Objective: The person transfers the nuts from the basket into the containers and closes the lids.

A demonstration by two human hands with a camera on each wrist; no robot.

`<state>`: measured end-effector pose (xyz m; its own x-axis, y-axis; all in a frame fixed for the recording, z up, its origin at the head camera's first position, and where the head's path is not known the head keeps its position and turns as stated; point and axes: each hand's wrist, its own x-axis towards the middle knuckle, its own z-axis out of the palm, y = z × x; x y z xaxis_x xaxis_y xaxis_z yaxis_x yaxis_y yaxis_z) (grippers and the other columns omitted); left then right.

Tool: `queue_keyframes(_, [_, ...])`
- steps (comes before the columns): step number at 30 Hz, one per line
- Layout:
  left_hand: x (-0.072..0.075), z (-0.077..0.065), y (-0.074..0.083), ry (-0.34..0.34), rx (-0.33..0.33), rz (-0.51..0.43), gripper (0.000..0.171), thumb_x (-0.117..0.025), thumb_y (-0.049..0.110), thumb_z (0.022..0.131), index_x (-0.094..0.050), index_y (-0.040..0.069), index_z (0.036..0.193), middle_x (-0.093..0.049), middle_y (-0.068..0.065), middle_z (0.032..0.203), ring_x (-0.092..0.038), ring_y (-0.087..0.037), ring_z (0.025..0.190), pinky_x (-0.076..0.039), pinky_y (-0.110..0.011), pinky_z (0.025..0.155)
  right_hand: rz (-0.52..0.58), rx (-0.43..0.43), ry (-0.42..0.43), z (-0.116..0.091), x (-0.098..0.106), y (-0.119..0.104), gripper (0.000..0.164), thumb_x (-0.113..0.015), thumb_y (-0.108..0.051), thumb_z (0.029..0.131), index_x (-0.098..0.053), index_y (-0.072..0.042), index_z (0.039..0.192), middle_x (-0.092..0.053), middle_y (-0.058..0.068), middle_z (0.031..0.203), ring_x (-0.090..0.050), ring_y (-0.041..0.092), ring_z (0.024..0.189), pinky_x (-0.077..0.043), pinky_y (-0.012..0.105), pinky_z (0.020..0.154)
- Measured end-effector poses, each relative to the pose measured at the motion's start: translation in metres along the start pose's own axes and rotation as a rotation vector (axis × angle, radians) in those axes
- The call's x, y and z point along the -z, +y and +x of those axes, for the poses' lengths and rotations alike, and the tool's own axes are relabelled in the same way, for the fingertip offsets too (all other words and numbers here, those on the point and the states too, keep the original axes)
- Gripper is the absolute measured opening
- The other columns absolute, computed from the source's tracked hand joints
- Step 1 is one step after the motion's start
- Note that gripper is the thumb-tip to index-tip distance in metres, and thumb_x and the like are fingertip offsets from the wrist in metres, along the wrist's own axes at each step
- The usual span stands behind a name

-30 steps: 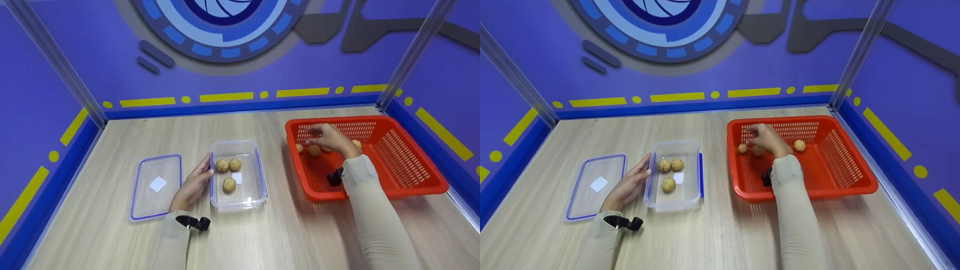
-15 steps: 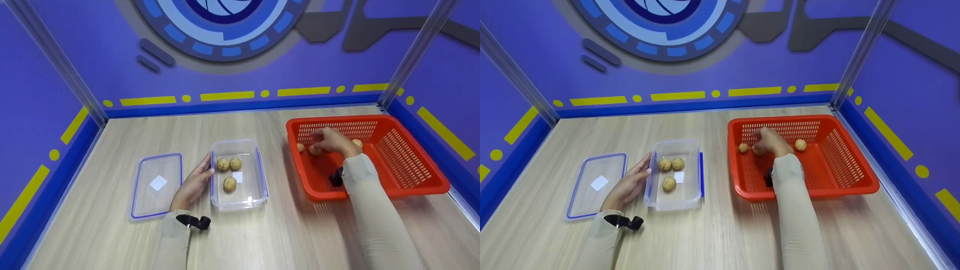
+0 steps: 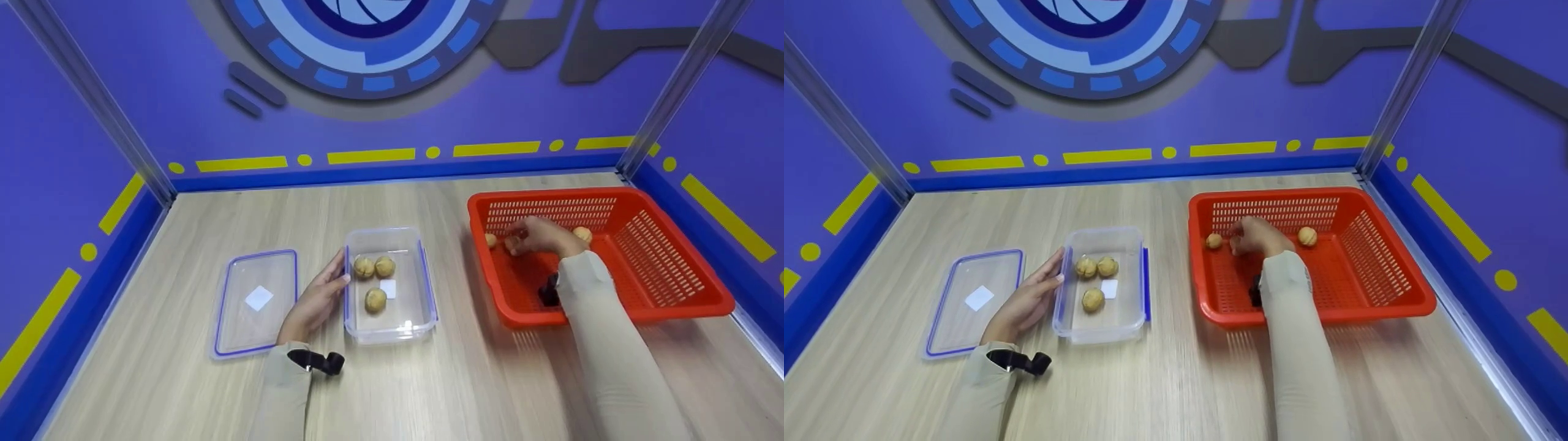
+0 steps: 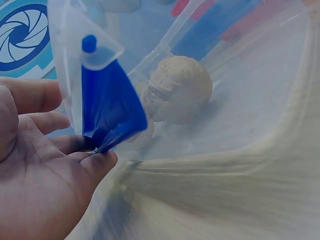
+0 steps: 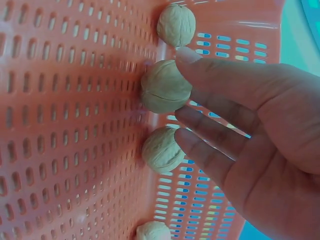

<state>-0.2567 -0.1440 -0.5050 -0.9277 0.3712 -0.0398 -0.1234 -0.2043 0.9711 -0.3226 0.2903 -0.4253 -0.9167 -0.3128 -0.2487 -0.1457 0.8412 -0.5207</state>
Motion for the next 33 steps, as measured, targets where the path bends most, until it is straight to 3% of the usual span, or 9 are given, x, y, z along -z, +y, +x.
queue_keyframes(6, [-0.0004,0.0005,0.0005,0.012,0.010,0.010,0.068,-0.040,0.002,0.098,-0.003,0.007,0.154,0.008,-0.012,0.162,0.009,-0.027,0.149,0.003,-0.041,0.123,-0.024,-0.008,-0.028,0.0006,-0.0017,0.0013,0.047,-0.067,0.000,0.084,-0.057,0.002,0.130,-0.063,0.023,0.119,-0.058,0.029,0.096,-0.054,0.048,0.090])
queue_keyframes(11, [-0.0005,0.0006,0.0003,0.015,0.013,0.011,0.068,-0.040,0.002,0.098,-0.003,0.008,0.154,0.008,-0.012,0.162,0.009,-0.028,0.149,0.002,-0.041,0.123,-0.064,-0.013,-0.071,0.0009,-0.0033,0.0007,0.040,-0.064,0.002,0.083,-0.063,0.001,0.123,-0.066,0.014,0.101,-0.057,0.025,0.088,-0.051,0.031,0.075])
queue_keyframes(14, [-0.0004,0.0004,-0.0003,0.011,0.008,0.006,0.067,-0.039,0.001,0.098,-0.003,0.007,0.154,0.007,-0.014,0.162,0.009,-0.029,0.149,0.002,-0.041,0.123,-0.089,-0.015,-0.095,0.0015,-0.0042,0.0019,0.037,-0.062,0.002,0.083,-0.066,0.000,0.120,-0.064,0.010,0.093,-0.058,0.022,0.082,-0.049,0.027,0.071])
queue_keyframes(19, [-0.0003,0.0000,-0.0011,0.000,0.002,-0.003,0.067,-0.038,0.000,0.098,-0.003,0.006,0.154,0.007,-0.015,0.162,0.007,-0.030,0.149,0.001,-0.042,0.123,-0.104,-0.021,-0.116,0.0023,-0.0042,0.0045,0.039,-0.059,0.004,0.083,-0.064,0.001,0.121,-0.064,0.011,0.097,-0.058,0.023,0.083,-0.057,0.040,0.081])
queue_keyframes(23, [-0.0003,0.0005,-0.0010,0.015,0.016,0.002,0.067,-0.039,0.001,0.098,-0.004,0.008,0.155,0.005,-0.013,0.162,0.006,-0.029,0.150,0.000,-0.041,0.123,-0.084,-0.053,-0.142,0.0026,-0.0039,0.0041,0.041,-0.062,0.002,0.083,-0.063,-0.001,0.124,-0.065,0.012,0.103,-0.059,0.024,0.088,-0.055,0.049,0.090])
queue_keyframes(33, [0.0002,0.0007,-0.0010,0.013,0.012,0.004,0.068,-0.039,0.000,0.097,-0.004,0.008,0.155,0.006,-0.012,0.162,0.007,-0.028,0.149,0.002,-0.042,0.123,-0.035,-0.096,-0.177,0.0012,-0.0034,0.0037,0.040,-0.069,-0.004,0.083,-0.063,-0.004,0.122,-0.064,0.012,0.103,-0.059,0.023,0.090,-0.053,0.047,0.091])
